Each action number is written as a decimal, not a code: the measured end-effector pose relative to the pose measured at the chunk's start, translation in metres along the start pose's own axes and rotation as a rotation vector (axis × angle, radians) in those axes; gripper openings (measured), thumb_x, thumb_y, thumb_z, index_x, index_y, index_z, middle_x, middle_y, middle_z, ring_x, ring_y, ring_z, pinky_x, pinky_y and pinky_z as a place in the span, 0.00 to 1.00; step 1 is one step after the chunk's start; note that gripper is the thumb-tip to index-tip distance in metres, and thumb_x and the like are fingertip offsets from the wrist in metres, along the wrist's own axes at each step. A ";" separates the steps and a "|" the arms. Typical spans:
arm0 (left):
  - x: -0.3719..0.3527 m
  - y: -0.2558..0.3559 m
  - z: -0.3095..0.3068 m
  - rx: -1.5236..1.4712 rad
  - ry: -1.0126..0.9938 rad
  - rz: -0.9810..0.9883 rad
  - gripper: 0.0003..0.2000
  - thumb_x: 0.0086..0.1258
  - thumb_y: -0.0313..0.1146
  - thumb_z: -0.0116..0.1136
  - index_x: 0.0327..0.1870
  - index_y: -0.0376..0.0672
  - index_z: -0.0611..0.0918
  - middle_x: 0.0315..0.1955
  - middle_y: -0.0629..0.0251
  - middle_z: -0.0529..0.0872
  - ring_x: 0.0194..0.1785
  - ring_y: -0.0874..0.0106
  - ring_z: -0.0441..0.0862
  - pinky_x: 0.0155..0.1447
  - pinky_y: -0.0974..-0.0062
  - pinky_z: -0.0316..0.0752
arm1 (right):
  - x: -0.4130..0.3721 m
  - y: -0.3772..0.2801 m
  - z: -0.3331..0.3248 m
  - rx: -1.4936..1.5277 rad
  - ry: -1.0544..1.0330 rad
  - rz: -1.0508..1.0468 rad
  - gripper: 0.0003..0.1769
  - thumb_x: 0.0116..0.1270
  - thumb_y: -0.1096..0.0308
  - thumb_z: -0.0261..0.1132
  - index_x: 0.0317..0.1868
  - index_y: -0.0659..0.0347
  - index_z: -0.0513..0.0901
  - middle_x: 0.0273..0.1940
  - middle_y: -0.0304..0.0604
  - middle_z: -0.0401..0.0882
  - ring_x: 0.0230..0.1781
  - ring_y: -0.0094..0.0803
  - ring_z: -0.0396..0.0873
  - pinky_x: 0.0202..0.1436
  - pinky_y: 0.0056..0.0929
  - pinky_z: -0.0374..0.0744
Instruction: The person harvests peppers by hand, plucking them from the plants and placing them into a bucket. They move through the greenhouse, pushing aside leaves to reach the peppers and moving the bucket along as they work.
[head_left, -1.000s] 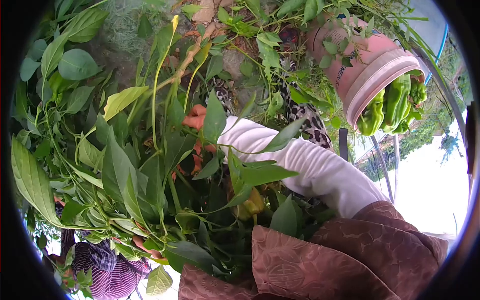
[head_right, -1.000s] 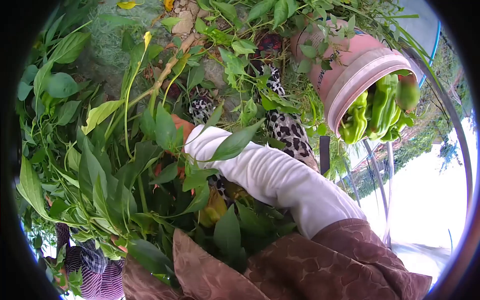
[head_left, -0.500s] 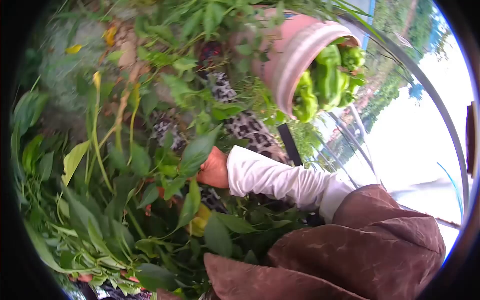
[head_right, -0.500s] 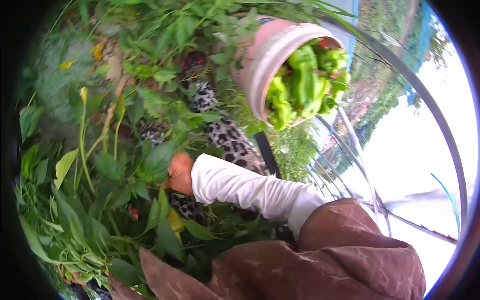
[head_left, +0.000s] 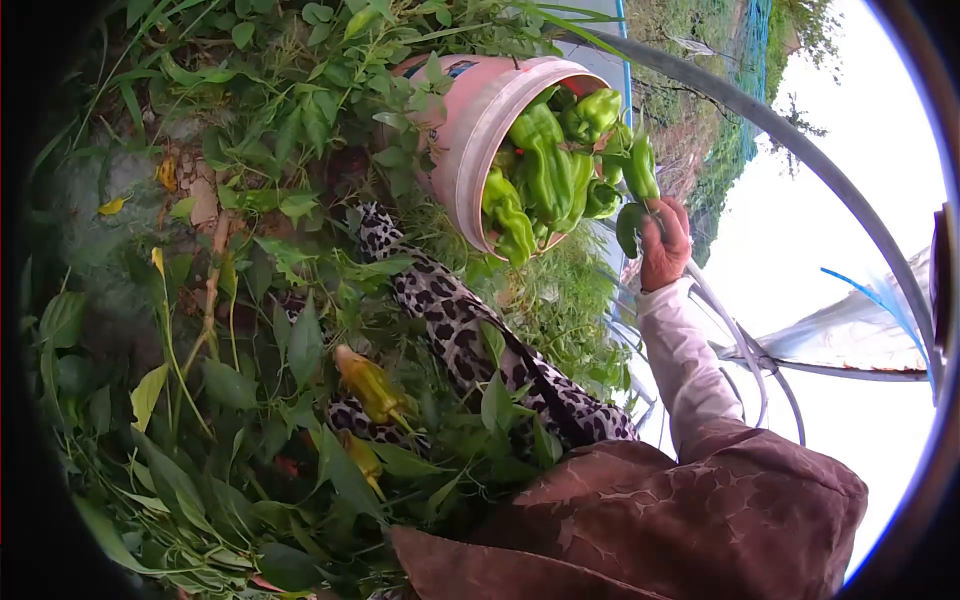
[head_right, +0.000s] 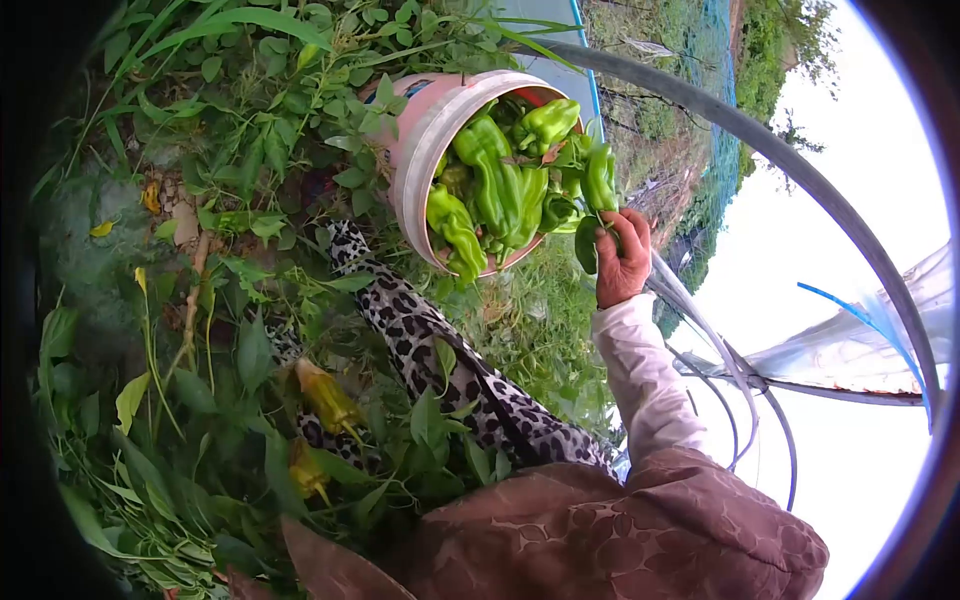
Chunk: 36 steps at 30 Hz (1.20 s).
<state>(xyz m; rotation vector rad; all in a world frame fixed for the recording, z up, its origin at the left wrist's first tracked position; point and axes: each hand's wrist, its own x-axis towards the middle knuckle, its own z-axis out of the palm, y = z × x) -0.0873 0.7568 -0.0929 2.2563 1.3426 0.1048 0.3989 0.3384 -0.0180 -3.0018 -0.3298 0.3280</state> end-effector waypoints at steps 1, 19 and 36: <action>0.001 -0.002 -0.003 0.006 0.018 0.001 0.13 0.69 0.37 0.42 0.49 0.40 0.71 0.61 0.45 0.62 0.65 0.59 0.60 0.66 0.61 0.58 | -0.002 0.009 0.017 -0.057 0.014 -0.049 0.14 0.60 0.67 0.61 0.46 0.61 0.76 0.51 0.52 0.68 0.53 0.44 0.67 0.57 0.33 0.65; -0.064 0.116 -0.005 -0.957 0.095 -0.653 0.28 0.60 0.23 0.49 0.62 0.42 0.56 0.61 0.45 0.61 0.51 0.60 0.74 0.51 0.68 0.74 | 0.018 0.058 0.022 -0.280 -0.341 -0.176 0.24 0.63 0.61 0.57 0.60 0.57 0.69 0.63 0.56 0.59 0.64 0.49 0.59 0.64 0.37 0.60; -0.080 0.135 0.015 -1.666 0.106 -1.091 0.29 0.60 0.20 0.52 0.64 0.42 0.59 0.48 0.58 0.70 0.39 0.71 0.74 0.39 0.75 0.74 | -0.109 -0.604 0.163 0.614 -1.590 -0.236 0.25 0.60 0.59 0.61 0.54 0.66 0.72 0.46 0.47 0.78 0.47 0.33 0.77 0.52 0.26 0.72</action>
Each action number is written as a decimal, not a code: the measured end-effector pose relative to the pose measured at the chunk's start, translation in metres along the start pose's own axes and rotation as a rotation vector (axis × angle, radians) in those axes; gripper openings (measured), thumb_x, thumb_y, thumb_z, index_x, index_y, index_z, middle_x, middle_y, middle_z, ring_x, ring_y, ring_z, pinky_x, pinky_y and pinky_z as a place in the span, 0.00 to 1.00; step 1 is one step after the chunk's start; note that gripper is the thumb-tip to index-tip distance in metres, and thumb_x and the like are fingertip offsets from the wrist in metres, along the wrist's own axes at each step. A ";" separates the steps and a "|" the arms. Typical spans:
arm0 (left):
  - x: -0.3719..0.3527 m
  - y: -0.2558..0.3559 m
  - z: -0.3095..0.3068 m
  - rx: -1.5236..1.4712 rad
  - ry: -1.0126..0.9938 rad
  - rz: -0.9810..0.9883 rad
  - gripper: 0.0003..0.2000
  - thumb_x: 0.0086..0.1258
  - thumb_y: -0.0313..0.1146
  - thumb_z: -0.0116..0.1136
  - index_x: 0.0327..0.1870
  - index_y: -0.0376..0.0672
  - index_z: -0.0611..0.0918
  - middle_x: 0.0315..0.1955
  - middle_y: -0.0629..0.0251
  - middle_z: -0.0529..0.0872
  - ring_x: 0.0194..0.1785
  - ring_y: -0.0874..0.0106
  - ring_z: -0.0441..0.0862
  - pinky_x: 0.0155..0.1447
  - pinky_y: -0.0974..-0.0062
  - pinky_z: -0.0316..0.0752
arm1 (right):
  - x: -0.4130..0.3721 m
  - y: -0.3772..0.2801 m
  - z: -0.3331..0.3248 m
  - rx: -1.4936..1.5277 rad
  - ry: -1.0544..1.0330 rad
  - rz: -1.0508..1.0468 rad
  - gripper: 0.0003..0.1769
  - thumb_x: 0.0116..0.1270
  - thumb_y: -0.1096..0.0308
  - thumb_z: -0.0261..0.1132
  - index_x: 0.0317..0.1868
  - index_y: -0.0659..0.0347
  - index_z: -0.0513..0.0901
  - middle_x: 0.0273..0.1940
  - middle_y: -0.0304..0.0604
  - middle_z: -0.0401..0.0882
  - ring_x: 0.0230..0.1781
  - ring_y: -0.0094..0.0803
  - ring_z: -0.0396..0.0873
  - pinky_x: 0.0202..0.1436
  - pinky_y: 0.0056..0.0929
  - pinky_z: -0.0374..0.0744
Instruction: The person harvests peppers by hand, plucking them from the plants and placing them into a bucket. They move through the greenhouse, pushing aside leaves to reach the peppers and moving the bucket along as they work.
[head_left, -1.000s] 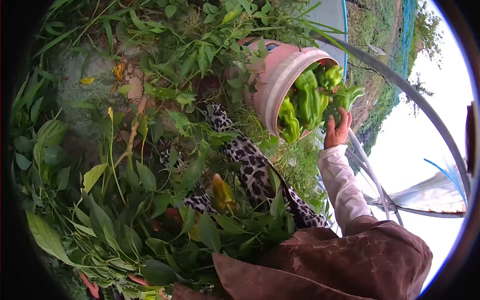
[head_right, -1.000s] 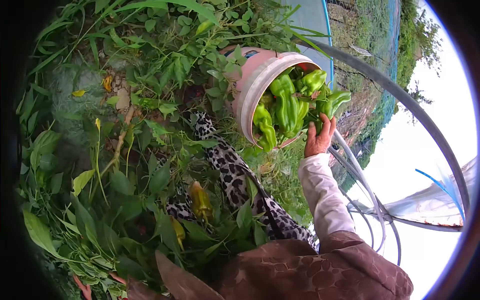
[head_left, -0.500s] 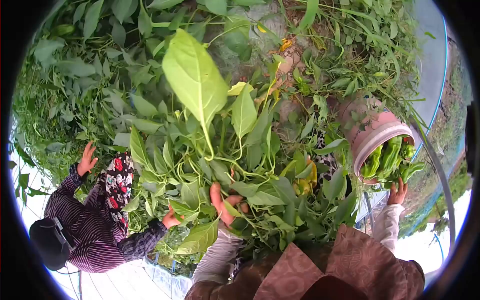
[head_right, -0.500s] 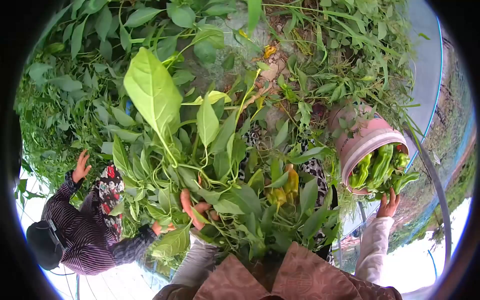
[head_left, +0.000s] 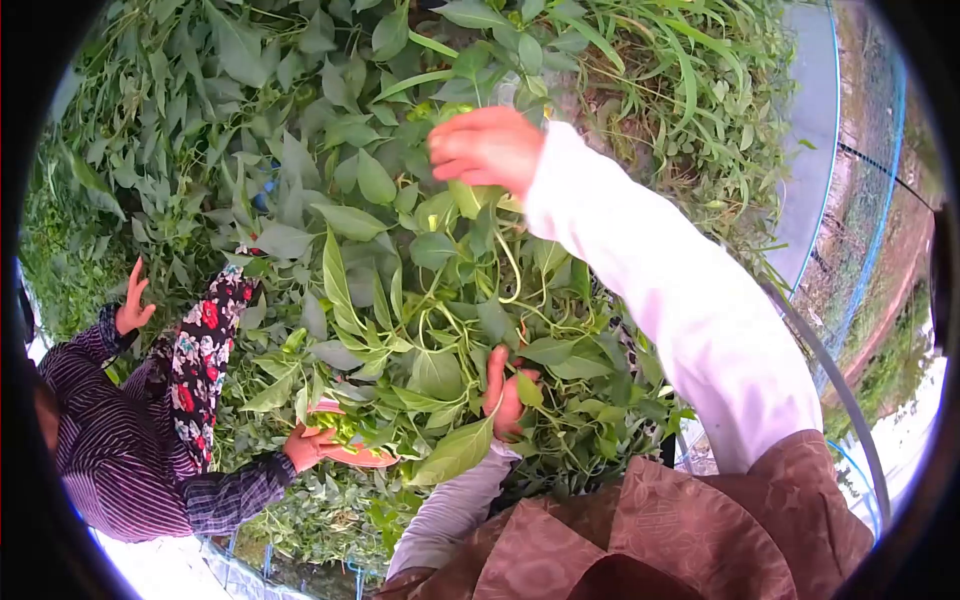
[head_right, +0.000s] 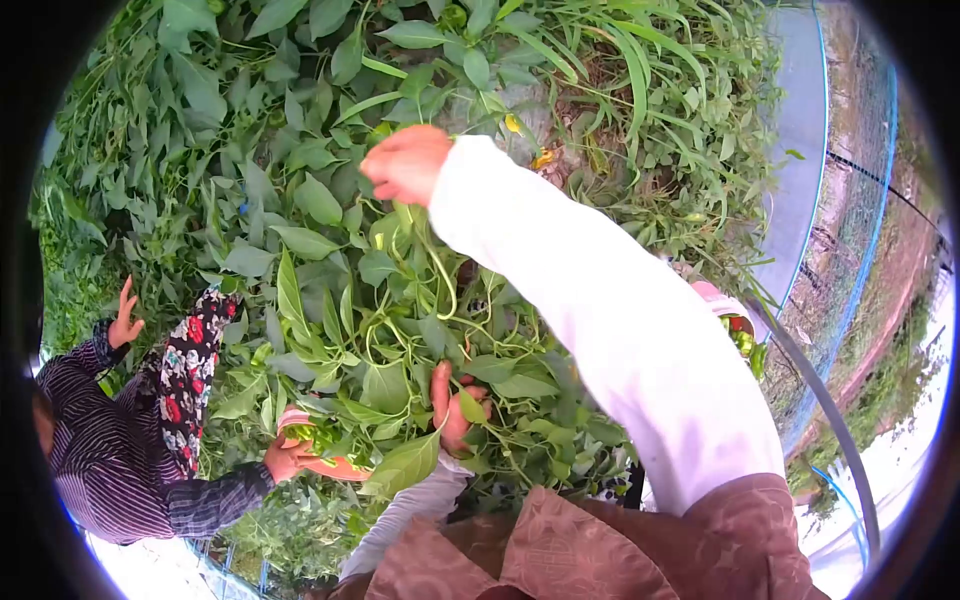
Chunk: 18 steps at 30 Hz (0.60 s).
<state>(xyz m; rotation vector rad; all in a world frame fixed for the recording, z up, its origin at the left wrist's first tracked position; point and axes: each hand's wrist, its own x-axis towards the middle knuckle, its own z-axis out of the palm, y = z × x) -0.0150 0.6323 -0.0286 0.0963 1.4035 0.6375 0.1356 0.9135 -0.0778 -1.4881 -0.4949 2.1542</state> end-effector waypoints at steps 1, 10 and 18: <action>-0.001 0.004 0.006 -0.087 0.019 -0.044 0.28 0.60 0.20 0.52 0.63 0.42 0.60 0.47 0.58 0.71 0.39 0.71 0.73 0.40 0.75 0.74 | 0.023 0.005 0.012 -0.215 -0.042 0.044 0.25 0.59 0.58 0.61 0.53 0.67 0.73 0.46 0.48 0.78 0.47 0.33 0.78 0.50 0.27 0.73; 0.013 -0.073 -0.064 -0.348 -0.503 -0.080 0.41 0.62 0.40 0.58 0.69 0.41 0.43 0.64 0.44 0.57 0.66 0.61 0.60 0.68 0.67 0.53 | 0.127 0.106 0.060 0.566 0.025 0.003 0.15 0.61 0.64 0.60 0.45 0.64 0.77 0.41 0.45 0.80 0.40 0.34 0.79 0.43 0.36 0.77; -0.009 0.065 -0.001 0.939 -0.375 0.498 0.17 0.52 0.17 0.57 0.46 0.37 0.78 0.60 0.43 0.63 0.60 0.54 0.68 0.61 0.66 0.63 | 0.079 0.120 0.063 -0.339 -0.081 -0.551 0.21 0.64 0.69 0.58 0.58 0.60 0.68 0.57 0.43 0.69 0.52 0.26 0.71 0.53 0.29 0.71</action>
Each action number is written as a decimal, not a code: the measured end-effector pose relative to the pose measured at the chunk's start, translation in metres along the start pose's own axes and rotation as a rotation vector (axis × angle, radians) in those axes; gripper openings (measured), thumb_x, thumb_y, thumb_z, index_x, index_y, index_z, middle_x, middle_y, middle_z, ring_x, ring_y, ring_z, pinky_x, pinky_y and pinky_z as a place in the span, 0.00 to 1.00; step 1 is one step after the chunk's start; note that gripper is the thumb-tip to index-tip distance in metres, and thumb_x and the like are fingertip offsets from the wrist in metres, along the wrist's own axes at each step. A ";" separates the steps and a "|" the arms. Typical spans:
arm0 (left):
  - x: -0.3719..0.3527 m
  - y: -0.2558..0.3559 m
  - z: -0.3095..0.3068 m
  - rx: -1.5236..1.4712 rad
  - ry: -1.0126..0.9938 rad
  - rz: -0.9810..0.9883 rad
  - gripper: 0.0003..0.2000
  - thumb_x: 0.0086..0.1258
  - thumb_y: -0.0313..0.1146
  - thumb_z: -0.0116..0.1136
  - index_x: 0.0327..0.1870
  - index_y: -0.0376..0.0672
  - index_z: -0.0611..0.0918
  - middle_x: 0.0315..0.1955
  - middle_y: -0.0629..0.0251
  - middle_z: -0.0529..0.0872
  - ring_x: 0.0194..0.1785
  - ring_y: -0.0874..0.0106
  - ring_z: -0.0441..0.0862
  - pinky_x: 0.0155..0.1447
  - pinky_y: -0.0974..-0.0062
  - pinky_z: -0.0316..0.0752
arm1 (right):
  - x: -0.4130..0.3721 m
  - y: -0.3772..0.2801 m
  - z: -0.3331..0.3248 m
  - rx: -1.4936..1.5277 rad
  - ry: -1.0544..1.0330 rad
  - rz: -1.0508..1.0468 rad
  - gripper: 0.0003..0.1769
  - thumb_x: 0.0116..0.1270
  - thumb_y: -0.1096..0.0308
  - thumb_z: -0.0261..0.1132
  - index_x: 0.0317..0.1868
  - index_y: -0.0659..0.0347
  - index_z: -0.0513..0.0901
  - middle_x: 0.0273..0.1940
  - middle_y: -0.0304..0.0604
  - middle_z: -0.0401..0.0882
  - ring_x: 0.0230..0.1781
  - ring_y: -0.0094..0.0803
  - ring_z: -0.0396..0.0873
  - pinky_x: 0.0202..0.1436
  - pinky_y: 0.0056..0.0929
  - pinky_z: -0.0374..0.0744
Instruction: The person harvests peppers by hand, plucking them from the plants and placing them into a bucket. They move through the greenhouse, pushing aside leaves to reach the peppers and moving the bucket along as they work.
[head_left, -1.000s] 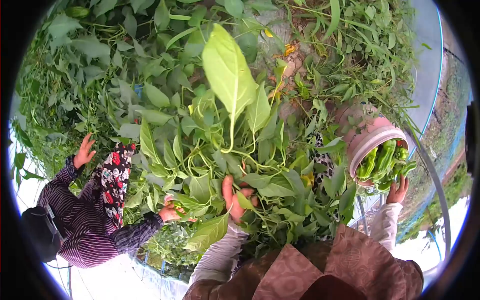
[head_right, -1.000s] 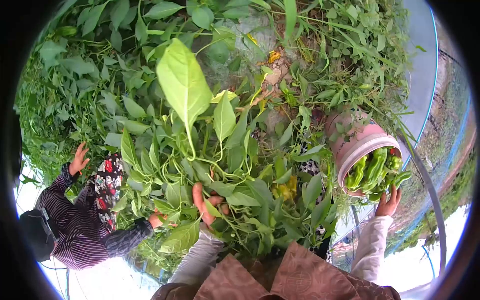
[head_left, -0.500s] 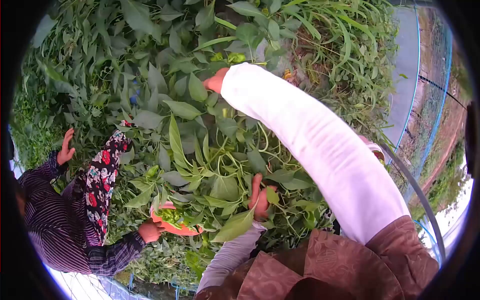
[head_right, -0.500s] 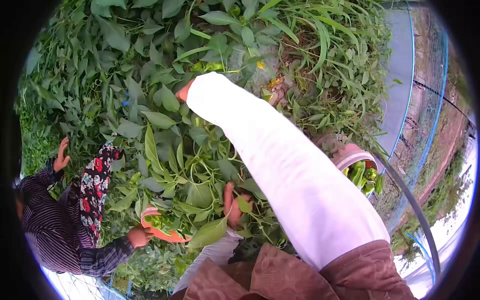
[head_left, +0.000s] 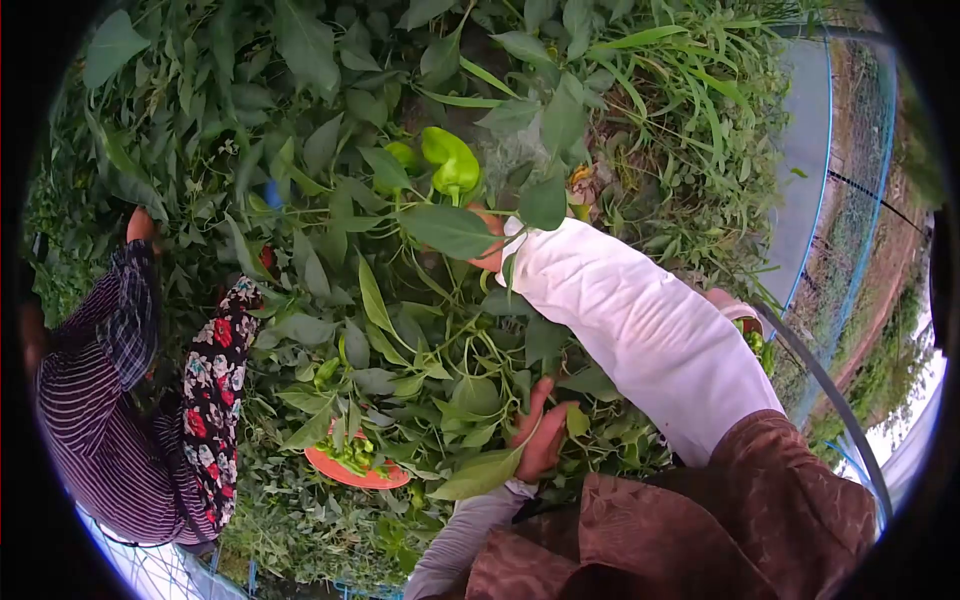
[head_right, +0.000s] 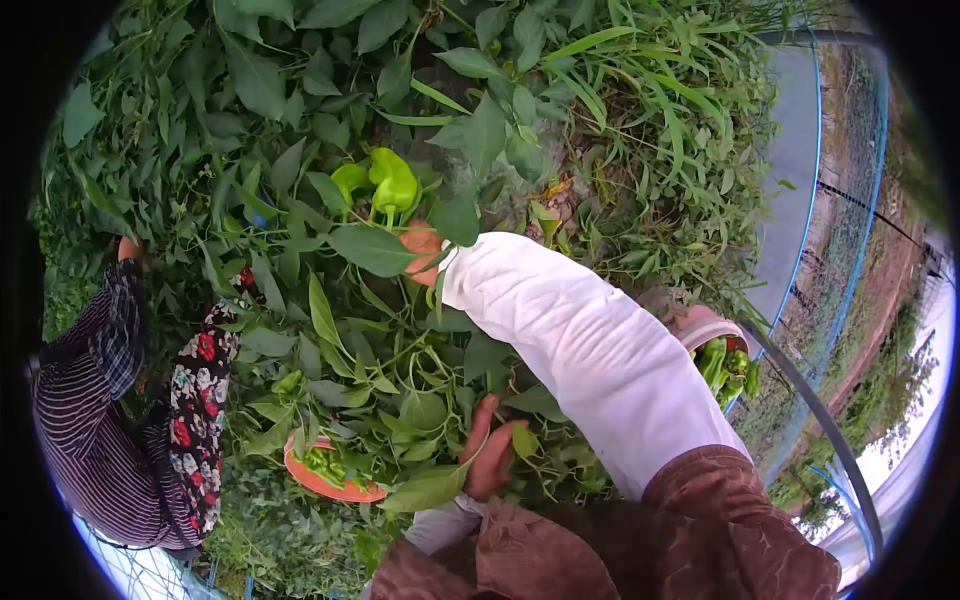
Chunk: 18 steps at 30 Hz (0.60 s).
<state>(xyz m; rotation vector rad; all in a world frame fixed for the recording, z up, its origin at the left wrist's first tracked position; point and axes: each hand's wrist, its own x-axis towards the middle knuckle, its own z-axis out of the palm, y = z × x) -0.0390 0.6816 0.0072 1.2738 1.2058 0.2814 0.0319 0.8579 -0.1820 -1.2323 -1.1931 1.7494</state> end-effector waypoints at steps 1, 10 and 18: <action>0.003 0.013 -0.017 0.067 -0.100 -0.035 0.19 0.51 0.14 0.56 0.47 0.36 0.77 0.60 0.44 0.64 0.61 0.56 0.67 0.61 0.68 0.63 | -0.010 0.006 0.007 0.088 0.030 0.025 0.18 0.65 0.70 0.56 0.55 0.60 0.70 0.53 0.42 0.70 0.49 0.27 0.71 0.51 0.29 0.71; 0.099 0.085 -0.206 -0.109 0.523 -0.065 0.21 0.62 0.30 0.52 0.57 0.37 0.70 0.55 0.51 0.73 0.47 0.67 0.78 0.43 0.80 0.70 | -0.029 0.018 0.010 -0.792 -0.015 -0.484 0.08 0.63 0.72 0.52 0.43 0.58 0.73 0.38 0.39 0.75 0.41 0.32 0.75 0.43 0.29 0.74; 0.238 0.044 -0.152 0.668 -0.148 -0.409 0.51 0.42 0.49 0.68 0.67 0.36 0.53 0.62 0.43 0.59 0.66 0.51 0.58 0.66 0.65 0.58 | -0.017 0.057 0.043 -0.605 -0.312 -0.221 0.19 0.59 0.66 0.56 0.53 0.56 0.70 0.49 0.43 0.73 0.50 0.39 0.73 0.47 0.34 0.75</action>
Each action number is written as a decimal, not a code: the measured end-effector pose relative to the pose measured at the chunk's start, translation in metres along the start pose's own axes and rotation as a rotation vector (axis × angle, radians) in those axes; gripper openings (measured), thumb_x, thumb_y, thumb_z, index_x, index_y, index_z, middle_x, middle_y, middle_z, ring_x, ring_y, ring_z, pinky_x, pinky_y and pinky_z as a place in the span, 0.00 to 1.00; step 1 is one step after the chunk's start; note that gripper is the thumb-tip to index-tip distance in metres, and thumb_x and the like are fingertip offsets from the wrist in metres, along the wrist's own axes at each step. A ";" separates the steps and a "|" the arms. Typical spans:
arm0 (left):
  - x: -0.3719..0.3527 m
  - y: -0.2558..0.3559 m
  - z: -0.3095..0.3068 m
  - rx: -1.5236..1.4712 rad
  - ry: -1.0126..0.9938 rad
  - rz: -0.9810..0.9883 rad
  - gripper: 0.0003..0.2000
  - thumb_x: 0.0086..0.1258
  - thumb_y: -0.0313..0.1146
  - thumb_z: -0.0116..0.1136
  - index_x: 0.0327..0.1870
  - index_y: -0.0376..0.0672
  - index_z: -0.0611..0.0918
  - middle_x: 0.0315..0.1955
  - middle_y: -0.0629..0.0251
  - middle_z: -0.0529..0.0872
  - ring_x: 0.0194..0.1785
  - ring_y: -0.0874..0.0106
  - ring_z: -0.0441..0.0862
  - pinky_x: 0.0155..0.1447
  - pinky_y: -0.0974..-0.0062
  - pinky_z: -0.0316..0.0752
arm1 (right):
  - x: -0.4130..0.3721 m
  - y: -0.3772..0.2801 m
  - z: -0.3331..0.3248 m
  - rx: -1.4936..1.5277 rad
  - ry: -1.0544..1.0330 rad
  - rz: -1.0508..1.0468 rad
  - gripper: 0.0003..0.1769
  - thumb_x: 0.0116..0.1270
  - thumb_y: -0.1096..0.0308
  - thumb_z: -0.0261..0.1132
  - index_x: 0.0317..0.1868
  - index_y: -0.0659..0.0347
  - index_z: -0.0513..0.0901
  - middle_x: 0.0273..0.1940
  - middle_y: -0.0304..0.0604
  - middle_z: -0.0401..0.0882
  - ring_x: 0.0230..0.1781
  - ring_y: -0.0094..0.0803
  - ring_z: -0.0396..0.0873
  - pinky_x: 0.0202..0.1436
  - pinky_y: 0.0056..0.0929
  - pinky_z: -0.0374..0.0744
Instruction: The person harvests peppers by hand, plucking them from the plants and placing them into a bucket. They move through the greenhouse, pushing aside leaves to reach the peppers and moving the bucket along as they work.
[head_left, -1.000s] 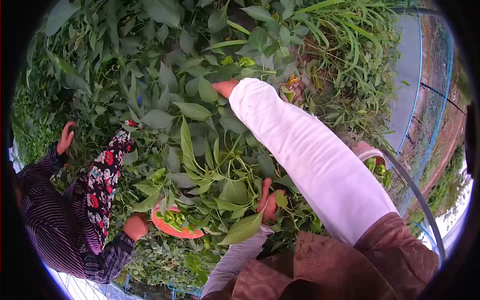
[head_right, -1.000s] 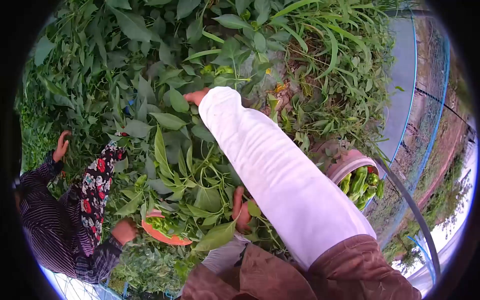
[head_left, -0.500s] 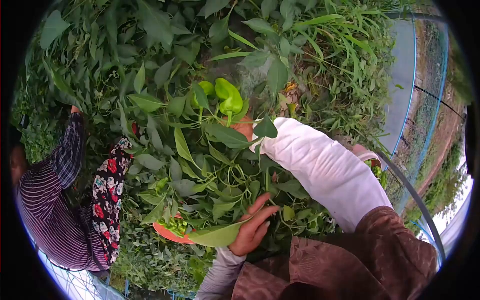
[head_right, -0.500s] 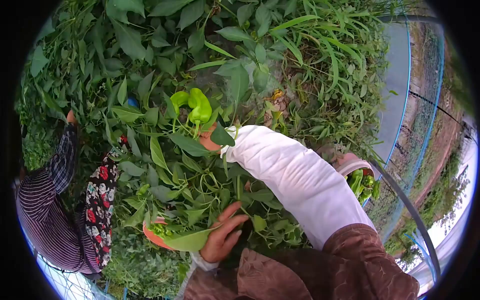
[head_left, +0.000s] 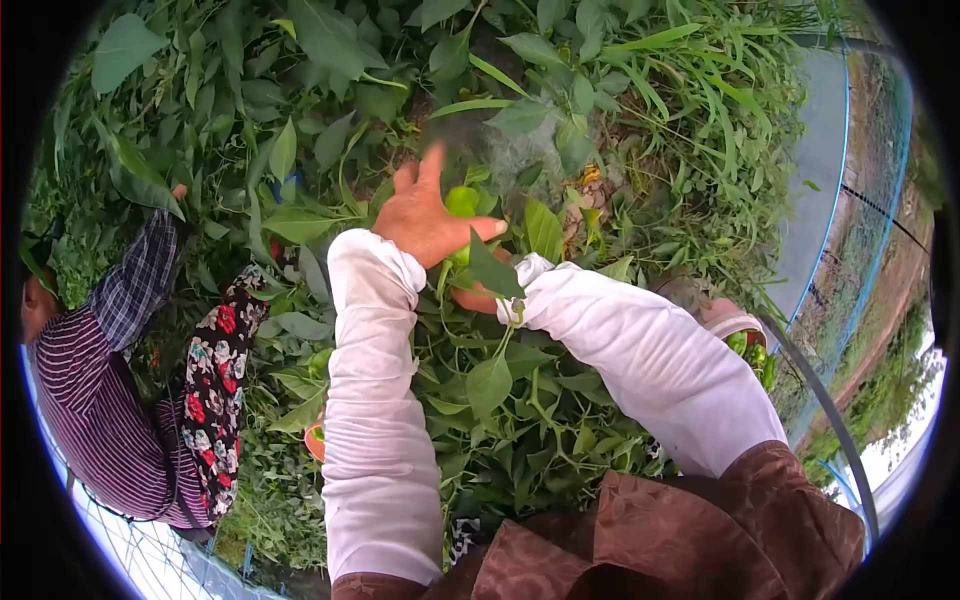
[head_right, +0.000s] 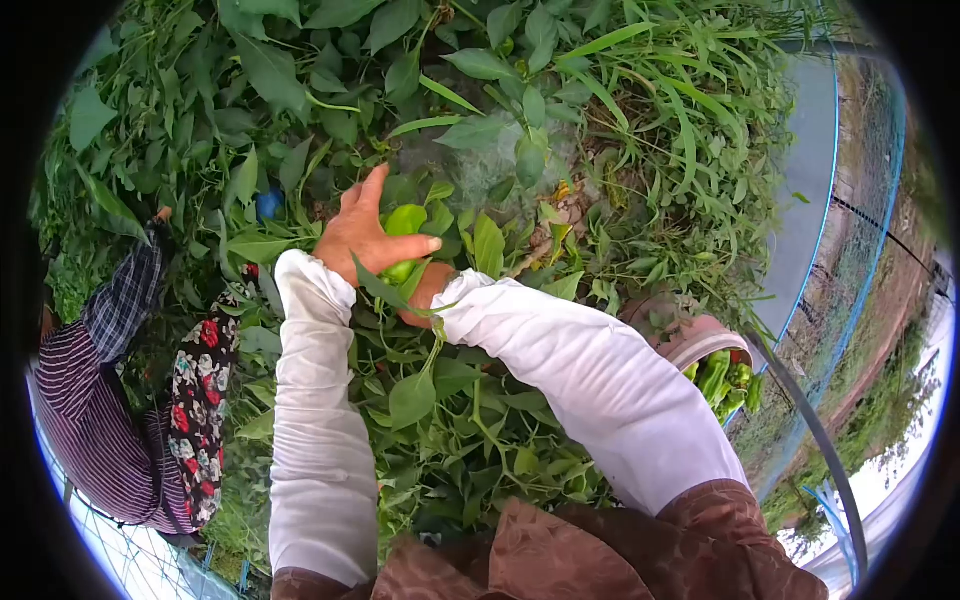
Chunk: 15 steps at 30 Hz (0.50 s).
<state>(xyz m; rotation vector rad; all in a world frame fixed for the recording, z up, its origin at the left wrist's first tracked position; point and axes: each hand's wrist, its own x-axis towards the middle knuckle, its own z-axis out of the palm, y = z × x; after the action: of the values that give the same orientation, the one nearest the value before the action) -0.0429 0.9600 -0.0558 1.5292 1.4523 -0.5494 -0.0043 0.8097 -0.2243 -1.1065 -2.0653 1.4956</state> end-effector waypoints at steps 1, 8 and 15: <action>0.004 -0.002 0.001 -0.001 -0.006 -0.002 0.51 0.42 0.49 0.68 0.67 0.36 0.53 0.62 0.43 0.59 0.66 0.51 0.58 0.66 0.65 0.58 | -0.006 -0.010 -0.008 0.024 0.014 0.064 0.20 0.59 0.66 0.56 0.53 0.55 0.70 0.49 0.44 0.73 0.50 0.39 0.73 0.47 0.34 0.75; -0.018 -0.043 0.010 -0.302 -0.009 0.118 0.46 0.45 0.43 0.64 0.66 0.35 0.55 0.60 0.44 0.62 0.65 0.56 0.60 0.66 0.69 0.55 | -0.018 -0.103 -0.121 -0.133 -0.314 0.393 0.11 0.44 0.70 0.60 0.30 0.64 0.79 0.32 0.51 0.78 0.36 0.45 0.78 0.40 0.46 0.74; -0.040 -0.070 0.038 -0.922 0.105 0.248 0.22 0.54 0.33 0.47 0.51 0.34 0.73 0.54 0.60 0.69 0.60 0.66 0.64 0.64 0.73 0.55 | -0.036 -0.103 -0.123 -0.280 0.241 0.425 0.33 0.49 0.67 0.62 0.57 0.68 0.66 0.45 0.57 0.73 0.45 0.49 0.75 0.52 0.46 0.70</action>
<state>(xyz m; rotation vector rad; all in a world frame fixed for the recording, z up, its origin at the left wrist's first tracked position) -0.1063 0.8978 -0.0623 0.9607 1.2830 0.3376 0.0627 0.8463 -0.0778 -1.8305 -1.9922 1.1818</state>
